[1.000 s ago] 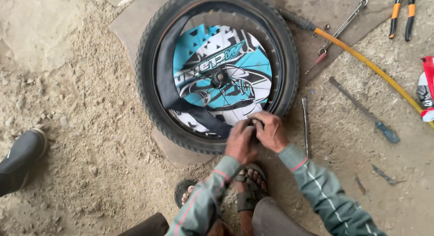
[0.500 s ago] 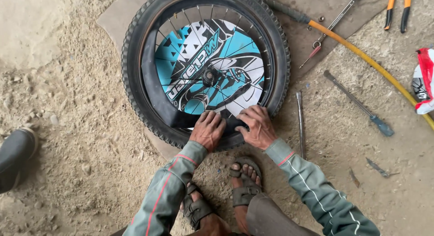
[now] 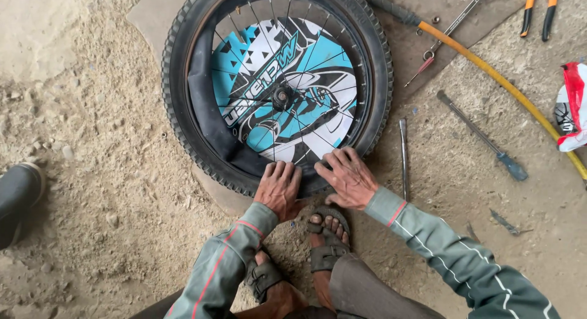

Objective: Repairing a bicycle tire and replacing or fixing the inner tube.

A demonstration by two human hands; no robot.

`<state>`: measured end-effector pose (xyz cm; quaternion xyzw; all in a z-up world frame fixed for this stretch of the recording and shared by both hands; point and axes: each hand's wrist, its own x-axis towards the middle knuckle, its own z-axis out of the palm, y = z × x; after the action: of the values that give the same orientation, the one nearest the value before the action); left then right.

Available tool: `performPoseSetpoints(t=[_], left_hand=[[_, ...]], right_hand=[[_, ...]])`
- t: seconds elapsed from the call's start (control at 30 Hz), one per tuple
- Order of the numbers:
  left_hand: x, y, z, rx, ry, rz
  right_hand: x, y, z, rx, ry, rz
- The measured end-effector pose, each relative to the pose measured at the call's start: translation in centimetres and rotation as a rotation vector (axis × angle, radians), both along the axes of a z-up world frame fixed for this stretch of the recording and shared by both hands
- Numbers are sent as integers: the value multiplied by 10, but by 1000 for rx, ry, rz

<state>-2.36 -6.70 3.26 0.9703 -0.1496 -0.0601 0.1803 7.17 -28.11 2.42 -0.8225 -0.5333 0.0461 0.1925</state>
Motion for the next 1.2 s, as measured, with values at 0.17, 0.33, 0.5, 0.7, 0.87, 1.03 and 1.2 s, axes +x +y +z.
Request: performPoseSetpoints(t=[0.17, 0.33, 0.5, 0.7, 0.87, 1.03, 1.2], left_hand=[[-5, -7, -9, 83, 36, -10], [-1, -7, -27, 94, 220, 8], [-1, -12, -41, 125, 384, -21], [-20, -23, -57, 98, 285, 1], [-13, -24, -30, 21, 369, 63], [-18, -24, -38, -28, 419, 120], [-24, -33, -49, -102, 201, 141]], right_hand=[[8, 6, -23, -199, 42, 63], [9, 4, -61, -117, 60, 50], [-3, -8, -89, -175, 206, 19], [-9, -6, -79, -242, 269, 23], [-6, -6, -78, -237, 314, 11], [3, 6, -67, -261, 329, 45], [18, -8, -51, -530, 69, 136]])
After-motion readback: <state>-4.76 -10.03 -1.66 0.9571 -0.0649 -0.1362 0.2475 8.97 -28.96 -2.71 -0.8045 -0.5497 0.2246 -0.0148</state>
